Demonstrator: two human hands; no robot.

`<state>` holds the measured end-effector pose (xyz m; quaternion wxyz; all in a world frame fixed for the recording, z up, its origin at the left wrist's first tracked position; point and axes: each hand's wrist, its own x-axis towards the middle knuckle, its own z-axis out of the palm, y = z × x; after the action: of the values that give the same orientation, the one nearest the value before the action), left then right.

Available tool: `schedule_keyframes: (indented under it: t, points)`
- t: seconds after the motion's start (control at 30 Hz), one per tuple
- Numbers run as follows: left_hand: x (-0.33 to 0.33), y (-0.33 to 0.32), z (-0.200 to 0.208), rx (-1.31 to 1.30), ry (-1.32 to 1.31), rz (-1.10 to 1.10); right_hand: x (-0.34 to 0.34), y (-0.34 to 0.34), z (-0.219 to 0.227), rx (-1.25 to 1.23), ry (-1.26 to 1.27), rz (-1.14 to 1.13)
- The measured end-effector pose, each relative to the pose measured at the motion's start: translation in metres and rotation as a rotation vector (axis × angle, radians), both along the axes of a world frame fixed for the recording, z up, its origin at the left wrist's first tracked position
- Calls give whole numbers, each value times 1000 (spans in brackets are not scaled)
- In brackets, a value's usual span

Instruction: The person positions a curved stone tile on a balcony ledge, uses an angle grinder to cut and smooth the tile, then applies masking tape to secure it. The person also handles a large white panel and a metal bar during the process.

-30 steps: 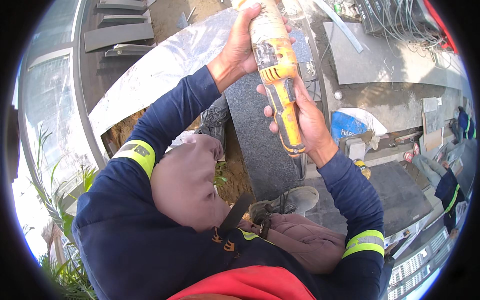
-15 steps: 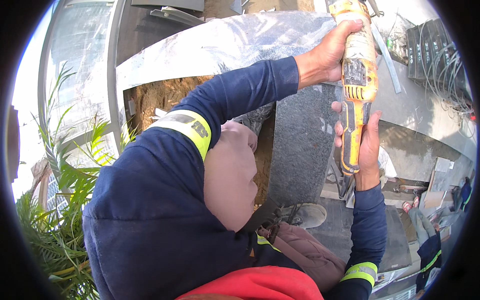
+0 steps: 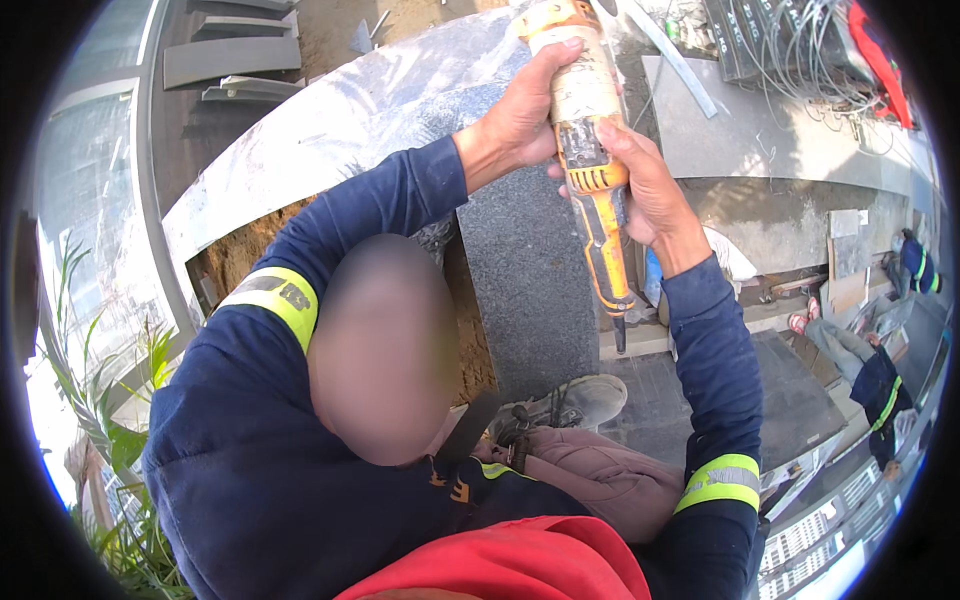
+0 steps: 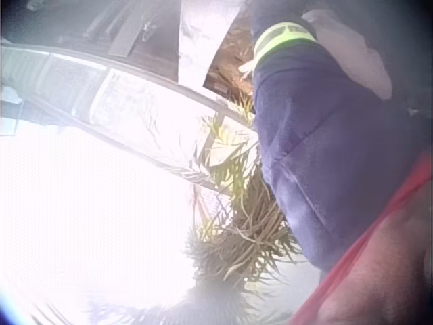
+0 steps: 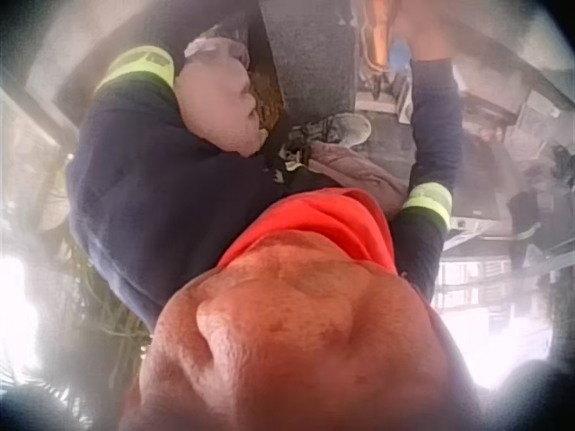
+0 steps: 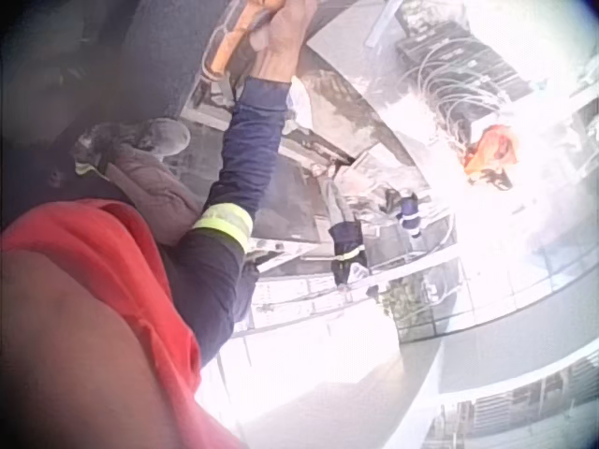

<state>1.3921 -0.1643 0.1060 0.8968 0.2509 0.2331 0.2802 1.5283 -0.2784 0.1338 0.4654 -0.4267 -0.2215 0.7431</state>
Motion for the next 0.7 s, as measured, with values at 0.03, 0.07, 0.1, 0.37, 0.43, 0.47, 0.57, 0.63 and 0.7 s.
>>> schedule_keyframes:
  t: [0.03, 0.07, 0.1, 0.37, 0.43, 0.47, 0.57, 0.63, 0.7]
  points:
    - [-8, 0, -3, -1, 34, -43, 1, 2, -5, 4, -32, 66]
    - [-9, -1, 1, 38, 77, -50, 2, 4, -4, 7, -37, 59]
    - [-10, -3, 3, 91, 102, -78, 2, 4, -3, 12, -37, 57]
    - [-35, 30, -64, 1750, 917, -264, 37, -27, 0, 10, -363, -191]
    - [-32, 32, -90, 2007, 855, -303, 51, -29, 0, -7, -389, -241]
    - [-20, 25, -95, 2116, 863, -340, 59, -28, 1, -29, -393, -251]
    - [18, 20, -113, 2229, 937, -462, 71, -27, 2, -26, -401, -319]
    - [35, 22, -111, 2258, 1035, -633, 74, -32, 4, -30, -378, -396]
    - [30, 27, -113, 2207, 990, -634, 78, -33, 5, -48, -399, -362]
